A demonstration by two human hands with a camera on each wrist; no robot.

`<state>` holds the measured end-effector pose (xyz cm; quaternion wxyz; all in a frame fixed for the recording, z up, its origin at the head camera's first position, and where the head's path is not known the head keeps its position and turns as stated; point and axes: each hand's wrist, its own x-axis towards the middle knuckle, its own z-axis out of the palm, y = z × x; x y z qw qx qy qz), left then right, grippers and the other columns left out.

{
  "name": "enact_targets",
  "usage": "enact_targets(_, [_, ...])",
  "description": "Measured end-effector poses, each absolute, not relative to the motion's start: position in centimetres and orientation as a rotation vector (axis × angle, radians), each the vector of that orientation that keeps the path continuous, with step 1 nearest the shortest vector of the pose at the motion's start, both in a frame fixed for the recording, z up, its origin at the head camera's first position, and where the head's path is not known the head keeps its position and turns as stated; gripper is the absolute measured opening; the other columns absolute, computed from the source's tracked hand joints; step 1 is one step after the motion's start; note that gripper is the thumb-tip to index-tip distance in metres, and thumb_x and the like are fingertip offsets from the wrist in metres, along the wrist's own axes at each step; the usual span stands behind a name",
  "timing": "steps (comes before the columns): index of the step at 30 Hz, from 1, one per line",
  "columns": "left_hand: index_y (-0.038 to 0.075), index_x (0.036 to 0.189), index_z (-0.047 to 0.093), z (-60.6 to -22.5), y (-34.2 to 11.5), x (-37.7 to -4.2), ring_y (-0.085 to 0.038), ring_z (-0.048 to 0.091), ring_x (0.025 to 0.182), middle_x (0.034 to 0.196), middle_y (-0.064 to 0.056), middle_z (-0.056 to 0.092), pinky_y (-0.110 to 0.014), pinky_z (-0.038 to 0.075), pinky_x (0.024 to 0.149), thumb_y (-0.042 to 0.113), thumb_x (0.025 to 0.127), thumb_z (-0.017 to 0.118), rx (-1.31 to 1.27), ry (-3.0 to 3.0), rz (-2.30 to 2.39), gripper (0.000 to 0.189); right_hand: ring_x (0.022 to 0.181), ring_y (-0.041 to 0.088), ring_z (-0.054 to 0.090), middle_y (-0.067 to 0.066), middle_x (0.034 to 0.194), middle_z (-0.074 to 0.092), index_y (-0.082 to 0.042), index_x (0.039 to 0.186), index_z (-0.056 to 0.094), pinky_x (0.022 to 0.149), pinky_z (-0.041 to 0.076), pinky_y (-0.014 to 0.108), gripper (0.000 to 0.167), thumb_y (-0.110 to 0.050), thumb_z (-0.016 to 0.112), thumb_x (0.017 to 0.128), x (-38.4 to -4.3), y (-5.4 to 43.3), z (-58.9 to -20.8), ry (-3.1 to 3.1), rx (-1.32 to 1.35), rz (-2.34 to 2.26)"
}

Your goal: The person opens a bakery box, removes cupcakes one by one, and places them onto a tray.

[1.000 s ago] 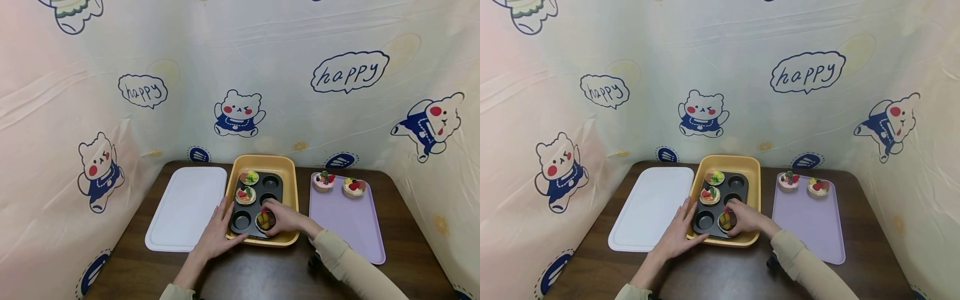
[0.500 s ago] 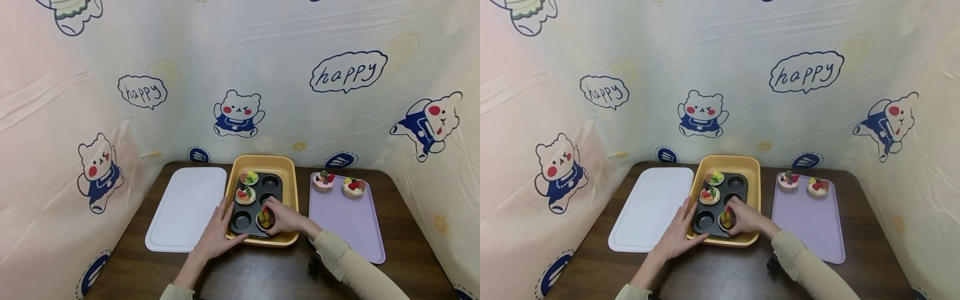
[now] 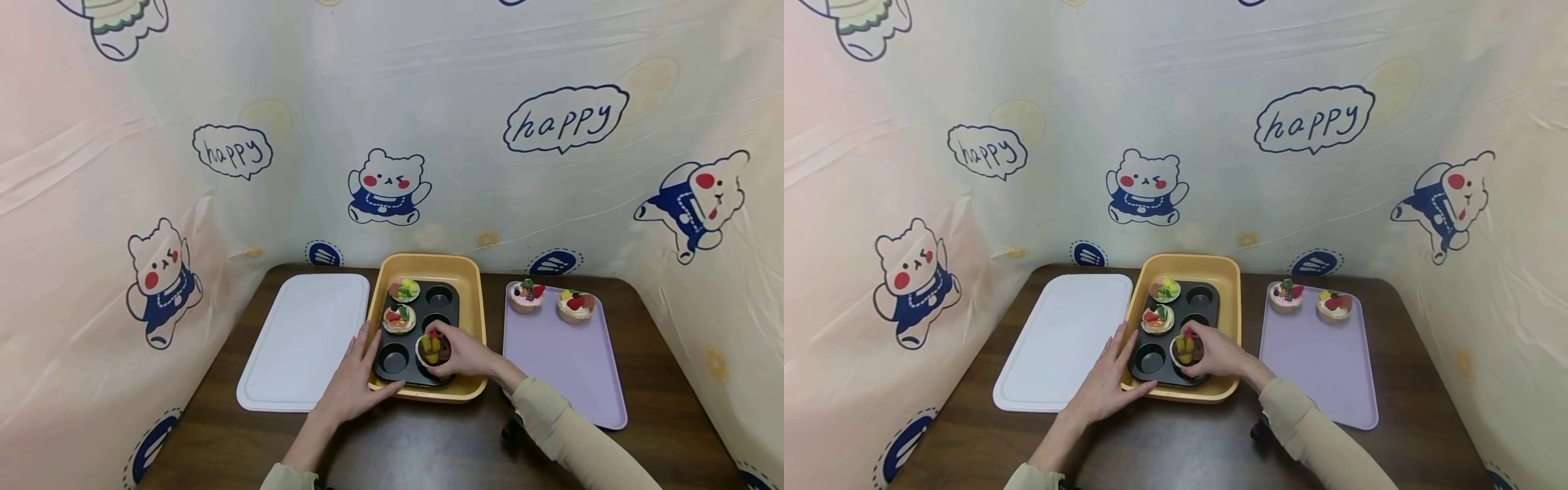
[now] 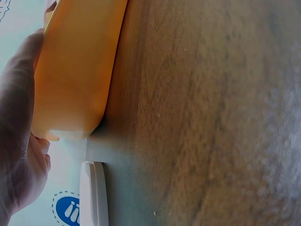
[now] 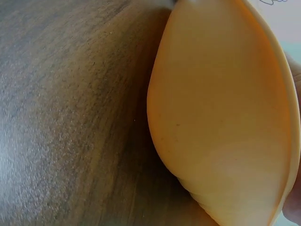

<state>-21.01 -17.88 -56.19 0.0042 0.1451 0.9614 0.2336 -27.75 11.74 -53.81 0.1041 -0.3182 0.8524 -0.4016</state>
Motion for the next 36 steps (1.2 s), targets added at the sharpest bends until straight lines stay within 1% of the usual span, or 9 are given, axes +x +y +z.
enact_targets(3, [0.019,0.177,0.022,-56.27,-17.83,-21.06,-0.039,0.02,0.173,0.189,-0.005,-0.001,-0.059,0.027,0.138,0.088,0.088,0.065,0.451,3.014,0.733,0.12,0.101,0.01,0.066,0.0,0.117,0.072,-0.017,0.136,0.06,0.093,0.056,0.026,0.062,-0.027,0.094,0.085,-27.81,11.7,-53.85,2.511,-0.942,-1.193])
enact_targets(9, [0.015,0.176,0.027,-56.15,-17.87,-21.03,-0.041,0.023,0.171,0.188,-0.012,0.004,-0.061,0.03,0.137,0.086,0.089,0.067,0.483,3.03,0.743,0.119,0.104,0.012,0.067,-0.001,0.122,0.073,-0.022,0.138,0.06,0.096,0.056,0.028,0.062,-0.031,0.094,0.086,-27.89,11.74,-54.01,2.523,-0.942,-1.219])
enact_targets(12, [0.017,0.176,0.026,-56.13,-17.86,-21.04,-0.042,0.024,0.171,0.188,-0.01,0.003,-0.061,0.031,0.136,0.087,0.088,0.066,0.475,3.028,0.729,0.119,0.105,0.013,0.067,0.0,0.123,0.074,-0.021,0.137,0.06,0.096,0.056,0.028,0.063,-0.03,0.094,0.086,-27.93,11.87,-54.08,2.519,-0.944,-1.264])
enact_targets(16, [0.02,0.177,0.022,-56.14,-17.85,-21.08,-0.04,0.021,0.172,0.189,-0.007,0.0,-0.06,0.028,0.137,0.088,0.088,0.065,0.454,3.014,0.722,0.12,0.107,0.015,0.067,0.004,0.123,0.073,-0.018,0.137,0.058,0.097,0.055,0.027,0.064,-0.024,0.095,0.085,-28.01,12.16,-54.06,2.483,-0.911,-1.375])
enact_targets(23, [0.02,0.177,0.022,-56.15,-17.76,-21.09,-0.04,0.019,0.172,0.189,-0.006,0.001,-0.062,0.029,0.137,0.088,0.088,0.065,0.442,3.01,0.729,0.12,0.11,0.016,0.067,0.008,0.127,0.072,-0.015,0.141,0.056,0.095,0.057,0.023,0.066,-0.016,0.094,0.086,-28.13,12.47,-54.08,2.41,-0.87,-1.483])
enact_targets(29, [0.019,0.177,0.024,-56.04,-17.69,-21.04,-0.042,0.02,0.172,0.189,-0.006,0.001,-0.062,0.029,0.136,0.088,0.088,0.066,0.43,3.005,0.736,0.12,0.114,0.012,0.067,0.009,0.131,0.072,-0.012,0.143,0.058,0.101,0.055,0.02,0.066,-0.017,0.094,0.088,-28.18,12.5,-53.92,2.366,-0.865,-1.55])
enact_targets(36, [0.02,0.177,0.024,-55.95,-17.64,-21.01,-0.044,0.02,0.172,0.189,-0.005,0.001,-0.063,0.03,0.136,0.088,0.087,0.066,0.415,2.997,0.741,0.12,0.12,0.016,0.068,0.009,0.135,0.071,-0.014,0.147,0.058,0.103,0.055,0.018,0.068,-0.016,0.094,0.089,-28.11,12.5,-53.73,2.323,-0.838,-1.592])
